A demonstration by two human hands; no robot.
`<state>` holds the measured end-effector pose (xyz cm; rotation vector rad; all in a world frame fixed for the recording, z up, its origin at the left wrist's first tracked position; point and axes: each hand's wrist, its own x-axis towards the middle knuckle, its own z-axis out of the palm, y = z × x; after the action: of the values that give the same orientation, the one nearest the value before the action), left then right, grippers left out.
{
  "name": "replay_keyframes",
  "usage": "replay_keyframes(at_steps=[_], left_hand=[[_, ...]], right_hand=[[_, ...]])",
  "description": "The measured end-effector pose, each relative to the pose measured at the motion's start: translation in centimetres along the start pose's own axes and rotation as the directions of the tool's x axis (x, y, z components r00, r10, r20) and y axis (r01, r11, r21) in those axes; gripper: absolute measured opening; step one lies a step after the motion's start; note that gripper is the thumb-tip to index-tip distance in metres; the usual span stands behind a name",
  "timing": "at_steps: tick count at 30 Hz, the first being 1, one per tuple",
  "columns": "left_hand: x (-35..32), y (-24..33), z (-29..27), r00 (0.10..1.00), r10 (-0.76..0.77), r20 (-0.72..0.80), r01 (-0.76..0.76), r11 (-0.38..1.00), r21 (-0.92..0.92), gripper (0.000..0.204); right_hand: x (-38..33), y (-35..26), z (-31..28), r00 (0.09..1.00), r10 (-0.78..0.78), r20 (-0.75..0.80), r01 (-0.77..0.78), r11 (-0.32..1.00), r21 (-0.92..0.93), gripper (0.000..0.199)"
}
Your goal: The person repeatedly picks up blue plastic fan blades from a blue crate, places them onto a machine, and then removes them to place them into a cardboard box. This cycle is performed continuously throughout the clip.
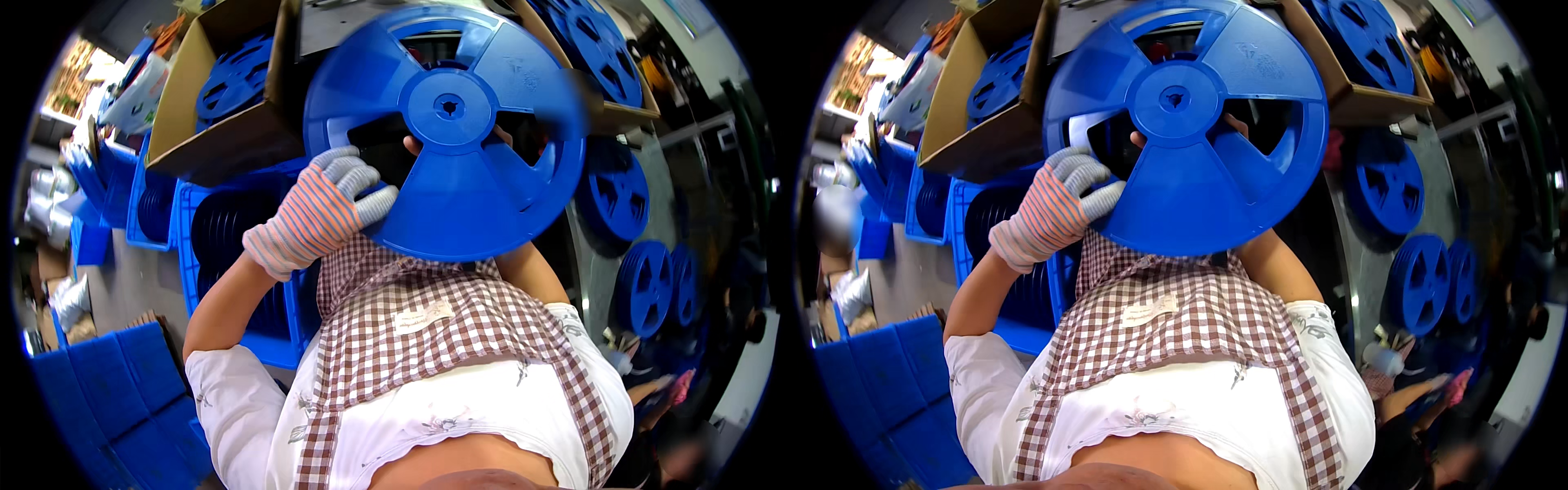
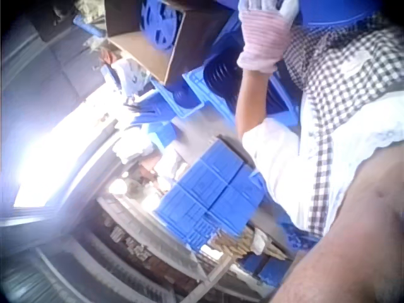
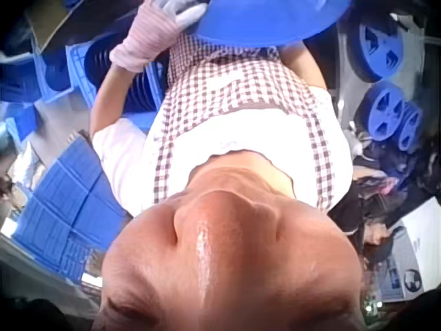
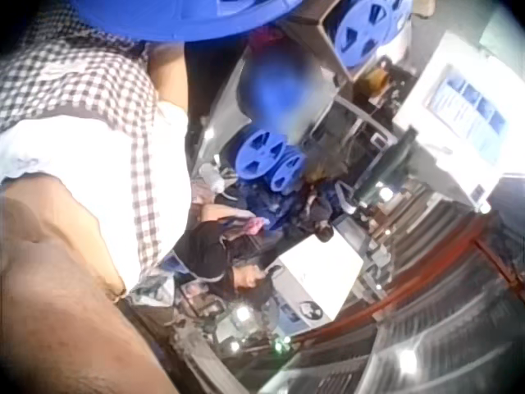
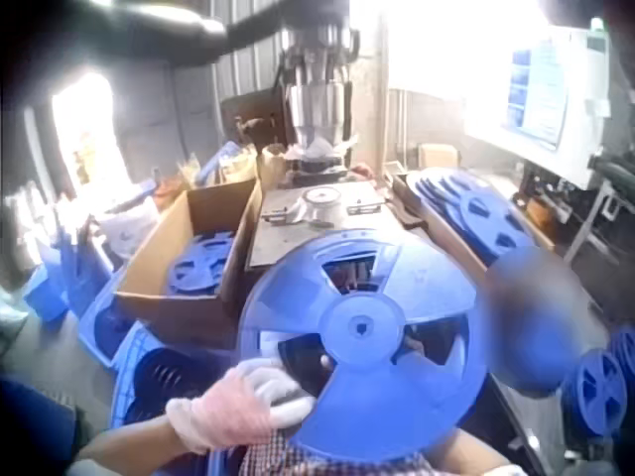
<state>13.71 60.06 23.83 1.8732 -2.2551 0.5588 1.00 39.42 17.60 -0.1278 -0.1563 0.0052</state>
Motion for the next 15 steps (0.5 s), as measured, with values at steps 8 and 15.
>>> replay_keyframes(at_steps=[8,15], left_hand=[[2.9,2.1,1.6,0.705,-0.593,0.389,0.554,0.117,-0.824,0.08],[4.6,3.6,11.6,0.642,-0.758,0.12,0.227,0.038,-0.973,0.088]], right_hand=[[-2.5,-0.4,-3.0,0.981,-0.191,0.022,0.188,0.928,-0.321,0.078],[2.1,-0.9,-3.3,0.921,-0.383,0.079,0.251,0.423,-0.871,0.075]])
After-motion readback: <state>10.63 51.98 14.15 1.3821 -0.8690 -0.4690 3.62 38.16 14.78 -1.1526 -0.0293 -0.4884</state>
